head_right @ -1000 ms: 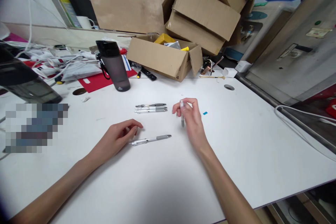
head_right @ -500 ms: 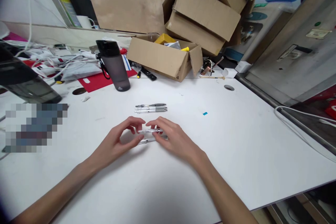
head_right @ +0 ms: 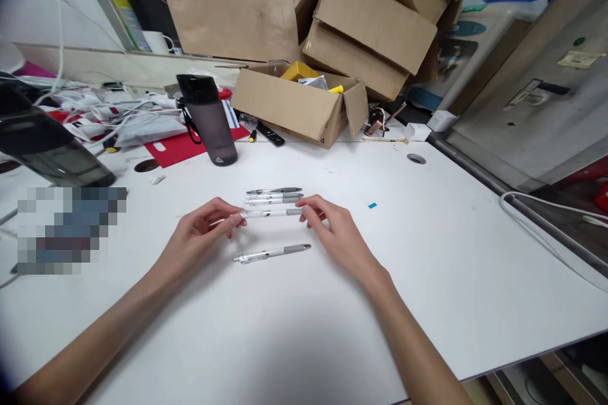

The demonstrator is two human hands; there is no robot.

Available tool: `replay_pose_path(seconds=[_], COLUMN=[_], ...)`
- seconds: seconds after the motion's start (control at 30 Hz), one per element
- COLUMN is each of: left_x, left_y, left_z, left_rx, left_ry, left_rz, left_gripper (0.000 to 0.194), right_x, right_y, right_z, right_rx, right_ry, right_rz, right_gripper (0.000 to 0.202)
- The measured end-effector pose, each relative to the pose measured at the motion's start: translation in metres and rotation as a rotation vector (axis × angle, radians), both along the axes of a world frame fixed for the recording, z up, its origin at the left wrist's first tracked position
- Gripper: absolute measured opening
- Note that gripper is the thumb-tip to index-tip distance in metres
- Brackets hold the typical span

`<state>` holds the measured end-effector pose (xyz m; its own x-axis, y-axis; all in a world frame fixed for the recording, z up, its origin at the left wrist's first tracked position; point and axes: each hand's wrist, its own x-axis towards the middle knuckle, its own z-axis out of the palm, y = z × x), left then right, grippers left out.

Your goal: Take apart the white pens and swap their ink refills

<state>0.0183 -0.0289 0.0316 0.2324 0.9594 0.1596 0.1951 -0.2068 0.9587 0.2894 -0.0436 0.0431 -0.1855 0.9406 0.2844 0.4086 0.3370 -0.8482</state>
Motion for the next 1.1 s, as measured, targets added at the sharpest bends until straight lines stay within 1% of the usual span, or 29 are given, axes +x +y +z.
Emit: replay_pose_path(seconds=[0.1, 0.2, 0.33, 0.43, 0.5, 0.57, 0.67, 0.87, 1.1], left_x=[-0.005, -0.009, -0.018, -0.027, -0.032, -0.035, -0.036, -0.035, -0.037], left_y=[0.004, 0.006, 0.011, 0.015, 0.018, 0.02, 0.021, 0.02, 0.019], left_z=[0.002, 0.007, 0.009, 0.003, -0.002, -0.006, -0.008, -0.004, -0.001], left_rx=[-0.001, -0.001, 0.01, -0.025, -0.022, -0.022, -0.029, -0.036, -0.04], left_ry=[0.009, 0.119, 0.312, 0.434, 0.483, 0.514, 0.535, 0.564, 0.601], left_rz=[0.011, -0.016, -0.167, -0.261, -0.287, -0.303, -0.332, -0.374, -0.424], left_gripper=[0.022, 0.024, 0.03, 0.031, 0.029, 0.027, 0.025, 0.023, 0.026], right_x=[0.003, 0.003, 0.003, 0.003, 0.002, 0.001, 0.002, 0.006, 0.008], right_y=[0.003, 0.004, 0.004, 0.004, 0.004, 0.005, 0.005, 0.004, 0.004], right_z=[0.0, -0.001, -0.002, -0.007, -0.012, -0.016, -0.019, -0.018, -0.016], right_rx=[-0.034, -0.081, -0.178, -0.217, -0.221, -0.215, -0.22, -0.291, -0.305], right_ry=[0.04, 0.045, -0.038, -0.154, -0.207, -0.225, -0.22, -0.187, -0.205], right_rz=[-0.017, -0.001, 0.045, 0.078, 0.095, 0.116, 0.144, 0.163, 0.181], right_gripper=[0.019, 0.02, 0.02, 0.02, 0.019, 0.018, 0.017, 0.018, 0.018])
